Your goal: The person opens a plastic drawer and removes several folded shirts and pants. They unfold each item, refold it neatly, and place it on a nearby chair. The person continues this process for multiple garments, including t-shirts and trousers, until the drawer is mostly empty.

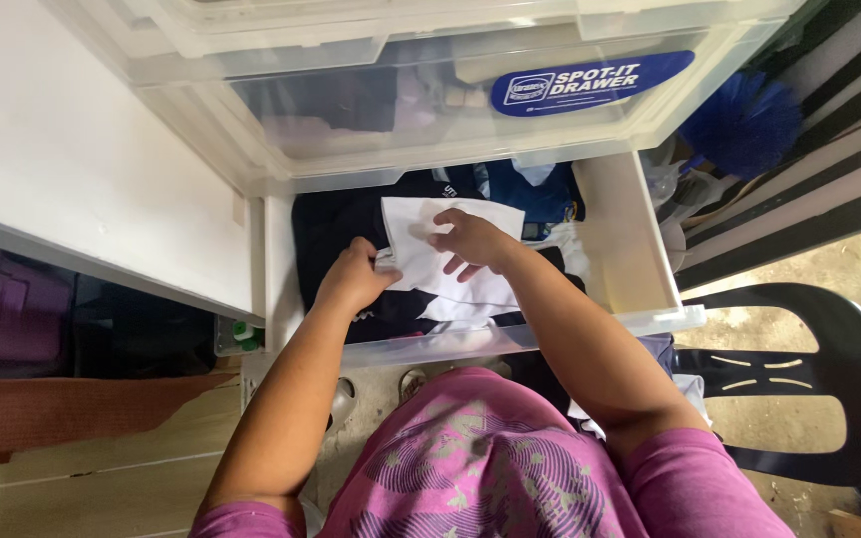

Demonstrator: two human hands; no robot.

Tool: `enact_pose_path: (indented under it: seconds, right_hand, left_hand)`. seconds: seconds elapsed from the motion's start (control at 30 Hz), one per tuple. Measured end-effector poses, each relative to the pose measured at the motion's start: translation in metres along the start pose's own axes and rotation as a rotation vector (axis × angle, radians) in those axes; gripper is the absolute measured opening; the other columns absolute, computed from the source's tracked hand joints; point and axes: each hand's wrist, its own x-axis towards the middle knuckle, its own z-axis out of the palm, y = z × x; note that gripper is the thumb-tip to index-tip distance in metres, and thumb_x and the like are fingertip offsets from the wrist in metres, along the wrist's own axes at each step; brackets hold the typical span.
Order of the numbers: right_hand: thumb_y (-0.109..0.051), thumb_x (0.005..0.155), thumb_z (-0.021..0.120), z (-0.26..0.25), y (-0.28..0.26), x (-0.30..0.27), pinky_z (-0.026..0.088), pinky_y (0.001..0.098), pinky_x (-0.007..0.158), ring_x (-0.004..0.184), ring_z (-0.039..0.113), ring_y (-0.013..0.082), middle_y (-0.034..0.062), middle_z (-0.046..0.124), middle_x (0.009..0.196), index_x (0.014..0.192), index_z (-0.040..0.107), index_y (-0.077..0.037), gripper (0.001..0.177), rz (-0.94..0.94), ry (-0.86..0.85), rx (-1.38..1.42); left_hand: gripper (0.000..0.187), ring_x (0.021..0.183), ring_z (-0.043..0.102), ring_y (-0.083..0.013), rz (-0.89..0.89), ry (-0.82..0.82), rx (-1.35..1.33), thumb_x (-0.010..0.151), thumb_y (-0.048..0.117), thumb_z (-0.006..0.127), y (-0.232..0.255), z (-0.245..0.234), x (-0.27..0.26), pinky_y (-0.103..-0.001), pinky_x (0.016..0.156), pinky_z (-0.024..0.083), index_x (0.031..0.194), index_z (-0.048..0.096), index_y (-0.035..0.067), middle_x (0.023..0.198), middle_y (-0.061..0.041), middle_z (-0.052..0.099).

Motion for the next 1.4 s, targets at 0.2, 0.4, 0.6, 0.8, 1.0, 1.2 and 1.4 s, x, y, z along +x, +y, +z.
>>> enact_pose_path:
  seconds: [0.2, 0.4, 0.6, 0.8, 1.0, 1.2, 1.4]
  right_hand:
    - [-0.032, 0.095, 0.062, 0.01, -0.008, 0.018, 0.066, 0.0402, 0.066, 0.091, 0.076, 0.0264, 0.0154, 0.068, 0.12, 0.149, 0.044, -0.012, 0.06, 0.023, 0.009, 0.04]
    - [-0.042, 0.1, 0.057, 0.008, 0.012, 0.025, 0.064, 0.0458, 0.068, 0.087, 0.074, 0.0289, 0.0159, 0.061, 0.122, 0.141, 0.05, -0.006, 0.055, -0.012, 0.01, 0.244]
    - [-0.041, 0.109, 0.058, -0.027, 0.044, 0.051, 0.063, 0.0463, 0.088, 0.098, 0.072, 0.0313, 0.0213, 0.067, 0.116, 0.135, 0.051, 0.007, 0.055, -0.127, -0.367, 0.958]
    - [-0.015, 0.096, 0.062, -0.088, 0.087, 0.049, 0.062, 0.0441, 0.082, 0.095, 0.072, 0.0272, 0.0158, 0.07, 0.112, 0.134, 0.054, -0.001, 0.042, -0.079, 0.003, 0.715]
    - [-0.018, 0.097, 0.06, -0.183, 0.105, -0.042, 0.061, 0.043, 0.082, 0.095, 0.074, 0.0257, 0.0154, 0.071, 0.116, 0.137, 0.056, 0.0, 0.043, -0.116, 0.137, 0.744]
    - [-0.022, 0.089, 0.07, -0.217, 0.101, -0.113, 0.059, 0.0429, 0.076, 0.091, 0.068, 0.025, 0.0143, 0.067, 0.113, 0.137, 0.054, -0.008, 0.053, -0.076, 0.398, 0.284]
    - [-0.027, 0.084, 0.083, -0.208, 0.083, -0.123, 0.054, 0.0389, 0.075, 0.089, 0.069, 0.0247, 0.0166, 0.074, 0.105, 0.127, 0.065, -0.004, 0.052, -0.017, 0.631, -0.293]
  left_hand:
    - [0.071, 0.116, 0.064, -0.0342, 0.125, -0.055, 0.023, 0.067, 0.033, 0.092, 0.013, 0.003, 0.028, -0.042, 0.096, 0.052, 0.125, 0.058, 0.008, 0.122, -0.018, 0.066]
    - [0.051, 0.116, 0.064, -0.0364, 0.073, -0.027, 0.068, 0.086, 0.023, 0.072, 0.04, 0.006, 0.023, -0.047, 0.093, 0.054, 0.135, 0.058, 0.015, 0.131, -0.015, 0.062]
    - [0.078, 0.115, 0.066, -0.0341, 0.301, -0.032, -0.241, 0.083, 0.023, 0.075, 0.098, 0.046, 0.003, -0.042, 0.094, 0.054, 0.15, 0.039, 0.011, 0.132, -0.015, 0.065]
    - [0.065, 0.11, 0.072, -0.029, 0.497, -0.361, -0.426, 0.088, 0.025, 0.074, 0.11, 0.065, -0.045, -0.037, 0.091, 0.056, 0.147, 0.049, 0.012, 0.13, -0.017, 0.065]
    - [0.047, 0.1, 0.073, -0.0275, 0.162, 0.03, -0.049, 0.087, 0.035, 0.076, 0.06, -0.001, -0.024, -0.039, 0.088, 0.057, 0.127, 0.064, 0.013, 0.12, -0.015, 0.07]
    - [0.048, 0.099, 0.072, -0.029, 0.169, 0.057, -0.052, 0.087, 0.035, 0.076, 0.055, 0.002, 0.002, -0.039, 0.086, 0.057, 0.126, 0.063, 0.011, 0.12, -0.013, 0.068]
    - [0.042, 0.099, 0.073, -0.0261, 0.418, -0.248, -0.168, 0.089, 0.031, 0.073, 0.097, 0.08, 0.028, -0.038, 0.085, 0.058, 0.125, 0.066, 0.01, 0.111, -0.012, 0.076]
